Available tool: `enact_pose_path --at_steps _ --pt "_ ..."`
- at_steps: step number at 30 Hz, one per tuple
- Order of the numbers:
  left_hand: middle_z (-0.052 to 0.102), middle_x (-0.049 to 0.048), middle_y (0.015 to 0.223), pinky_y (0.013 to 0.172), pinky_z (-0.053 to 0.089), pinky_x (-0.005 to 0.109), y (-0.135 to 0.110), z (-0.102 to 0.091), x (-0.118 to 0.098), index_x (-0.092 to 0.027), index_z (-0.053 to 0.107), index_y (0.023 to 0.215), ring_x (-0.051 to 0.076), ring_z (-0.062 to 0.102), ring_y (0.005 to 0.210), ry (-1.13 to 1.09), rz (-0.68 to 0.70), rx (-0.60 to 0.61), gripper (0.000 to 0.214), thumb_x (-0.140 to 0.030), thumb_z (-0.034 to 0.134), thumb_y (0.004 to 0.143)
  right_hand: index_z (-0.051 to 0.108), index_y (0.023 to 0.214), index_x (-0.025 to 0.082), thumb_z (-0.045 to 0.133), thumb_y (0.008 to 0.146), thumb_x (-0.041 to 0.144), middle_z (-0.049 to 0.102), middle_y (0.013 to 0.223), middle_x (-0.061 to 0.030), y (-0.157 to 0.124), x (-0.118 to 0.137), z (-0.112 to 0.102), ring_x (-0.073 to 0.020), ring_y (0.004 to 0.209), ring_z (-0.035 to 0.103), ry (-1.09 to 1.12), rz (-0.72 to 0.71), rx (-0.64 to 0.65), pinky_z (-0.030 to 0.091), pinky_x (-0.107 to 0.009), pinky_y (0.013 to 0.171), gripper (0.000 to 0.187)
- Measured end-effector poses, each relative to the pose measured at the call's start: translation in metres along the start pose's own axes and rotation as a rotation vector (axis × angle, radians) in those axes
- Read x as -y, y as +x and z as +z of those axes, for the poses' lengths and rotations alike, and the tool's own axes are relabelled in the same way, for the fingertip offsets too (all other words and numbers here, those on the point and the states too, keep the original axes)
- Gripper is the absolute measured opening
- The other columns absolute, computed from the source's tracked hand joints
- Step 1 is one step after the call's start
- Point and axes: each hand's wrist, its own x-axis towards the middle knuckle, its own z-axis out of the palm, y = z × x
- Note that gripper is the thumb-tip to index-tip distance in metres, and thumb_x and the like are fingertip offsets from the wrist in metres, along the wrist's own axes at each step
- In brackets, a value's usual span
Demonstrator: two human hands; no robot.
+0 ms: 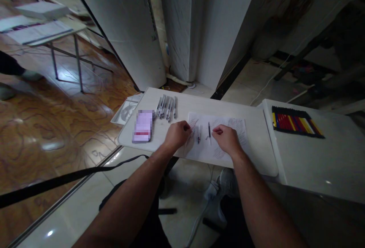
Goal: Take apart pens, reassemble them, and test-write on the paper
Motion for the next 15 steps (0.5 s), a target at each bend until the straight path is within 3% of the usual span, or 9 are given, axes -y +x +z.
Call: enact_pose_path --at_steps 7,15 --pt "0.073 0.0057 0.077 0.061 0.04 0.026 -0.001 0.003 -0.002 -0.02 0.073 0.08 0.018 0.063 0.069 0.032 0.007 0.036 0.014 -0.029 0.064 0.074 0.07 0.08 0.021 0.073 0.07 0.028 0.067 0.08 -0.0017 -0.01 0.011 0.007 -0.0152 0.072 0.06 -0.139 -0.189 0.087 0.043 -0.026 0.067 0.012" --pt "0.073 0.0057 0.078 0.061 0.039 0.026 -0.002 0.003 -0.003 -0.021 0.072 0.08 0.018 0.062 0.069 0.101 0.05 0.068 0.012 -0.025 0.064 0.073 0.067 0.082 0.022 0.072 0.074 0.028 0.065 0.083 -0.0013 -0.012 0.01 0.012 -0.0146 0.073 0.058 -0.197 -0.232 0.129 0.04 -0.026 0.067 0.011"
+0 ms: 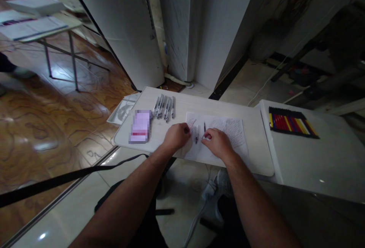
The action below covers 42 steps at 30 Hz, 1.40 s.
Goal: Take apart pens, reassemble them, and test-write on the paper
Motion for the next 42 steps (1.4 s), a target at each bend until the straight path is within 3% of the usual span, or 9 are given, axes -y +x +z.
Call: enact_pose_path --at_steps 31,42 --pt "0.073 0.004 0.081 0.062 0.04 0.026 0.001 0.002 -0.002 -0.023 0.071 0.086 0.018 0.064 0.072 0.118 0.029 0.02 0.016 -0.025 0.058 0.076 0.072 0.101 0.026 0.058 0.085 0.028 0.066 0.094 -0.0034 0.004 0.017 0.011 -0.0165 0.085 0.063 -0.115 -0.032 -0.001 0.043 -0.024 0.074 0.021" --pt "0.074 0.0045 0.085 0.066 0.043 0.025 0.001 0.0 0.001 -0.022 0.072 0.088 0.018 0.065 0.075 0.066 0.019 0.044 0.017 -0.025 0.06 0.076 0.072 0.106 0.022 0.053 0.081 0.014 0.069 0.097 -0.0047 0.003 0.0 -0.008 -0.0168 0.086 0.064 -0.077 0.036 -0.11 0.046 -0.025 0.08 0.033"
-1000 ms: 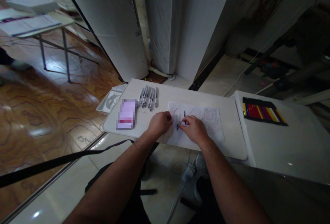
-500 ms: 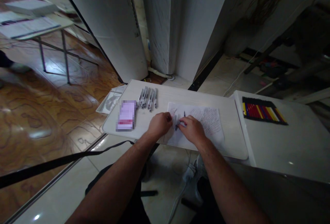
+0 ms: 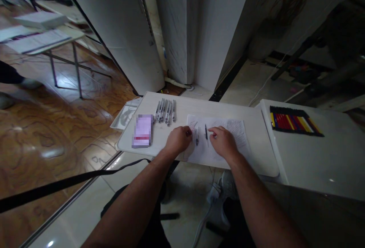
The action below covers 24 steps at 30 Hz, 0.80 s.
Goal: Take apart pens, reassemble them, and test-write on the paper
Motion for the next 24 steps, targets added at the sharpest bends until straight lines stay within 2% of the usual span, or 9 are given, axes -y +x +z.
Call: enact_pose_path --at_steps 8,17,24 --pt "0.074 0.0054 0.088 0.07 0.045 0.026 -0.007 -0.001 0.003 -0.022 0.073 0.09 0.018 0.066 0.08 -0.006 -0.062 -0.031 0.019 -0.024 0.057 0.079 0.072 0.101 0.019 0.053 0.081 0.02 0.073 0.094 -0.0059 -0.001 -0.031 -0.006 -0.0198 0.083 0.067 -0.032 0.057 -0.025 0.049 -0.029 0.077 0.027" --pt "0.074 0.0051 0.087 0.07 0.044 0.026 -0.01 -0.004 0.009 -0.021 0.072 0.087 0.018 0.065 0.08 0.056 -0.078 -0.053 0.017 -0.023 0.056 0.08 0.071 0.104 0.021 0.052 0.081 0.019 0.074 0.101 -0.0063 -0.006 -0.037 -0.016 -0.0211 0.087 0.067 -0.084 0.104 0.064 0.048 -0.03 0.077 0.031" --pt "0.073 0.0047 0.088 0.069 0.044 0.026 -0.008 -0.007 0.005 -0.02 0.071 0.09 0.017 0.064 0.078 0.047 -0.093 -0.04 0.016 -0.022 0.059 0.079 0.069 0.108 0.017 0.062 0.078 0.021 0.07 0.1 -0.0079 -0.007 -0.049 -0.01 -0.019 0.085 0.065 -0.052 0.085 0.13 0.047 -0.028 0.076 0.031"
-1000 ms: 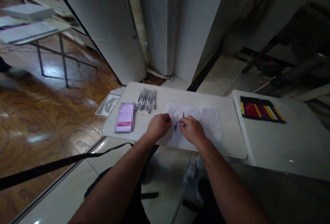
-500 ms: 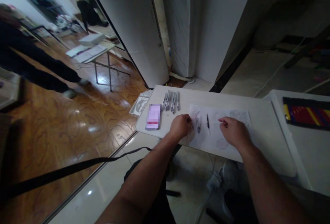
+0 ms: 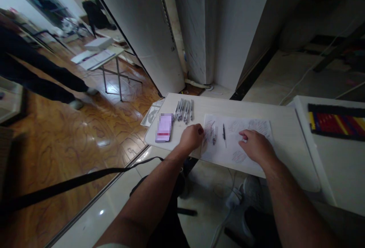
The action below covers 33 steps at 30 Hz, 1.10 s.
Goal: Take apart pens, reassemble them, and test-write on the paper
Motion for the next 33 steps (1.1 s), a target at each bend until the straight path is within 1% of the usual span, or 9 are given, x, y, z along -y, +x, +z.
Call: enact_pose_path --at_steps 6,14,20,33 --pt "0.074 0.0059 0.094 0.073 0.046 0.026 -0.001 -0.003 -0.001 -0.021 0.071 0.094 0.017 0.065 0.084 -0.023 -0.031 0.028 0.017 -0.023 0.06 0.081 0.068 0.107 0.018 0.064 0.078 0.021 0.068 0.096 -0.0068 0.0 0.001 0.003 -0.0178 0.08 0.064 0.0 0.001 -0.007 0.046 -0.028 0.075 0.03" --pt "0.073 0.0076 0.096 0.076 0.046 0.027 0.0 -0.003 0.005 -0.022 0.07 0.098 0.019 0.065 0.086 -0.011 -0.022 -0.004 0.02 -0.027 0.057 0.084 0.067 0.108 0.017 0.062 0.079 0.023 0.068 0.095 -0.0076 0.0 0.005 0.007 -0.019 0.084 0.065 -0.009 -0.023 -0.013 0.047 -0.029 0.076 0.03" --pt "0.072 0.0078 0.097 0.074 0.047 0.028 0.0 -0.001 0.007 -0.023 0.069 0.099 0.02 0.065 0.088 0.004 -0.011 0.001 0.02 -0.026 0.056 0.084 0.067 0.109 0.019 0.062 0.079 0.027 0.068 0.095 -0.0071 0.0 0.001 0.008 -0.0196 0.083 0.065 -0.034 -0.036 -0.018 0.047 -0.03 0.073 0.031" --pt "0.071 0.0088 0.098 0.074 0.047 0.031 0.0 0.002 0.009 -0.022 0.066 0.098 0.022 0.065 0.089 -0.015 0.027 0.001 0.018 -0.029 0.055 0.086 0.067 0.108 0.019 0.061 0.077 0.029 0.068 0.093 -0.0071 0.001 -0.002 0.009 -0.021 0.082 0.065 -0.067 -0.037 -0.024 0.048 -0.031 0.074 0.033"
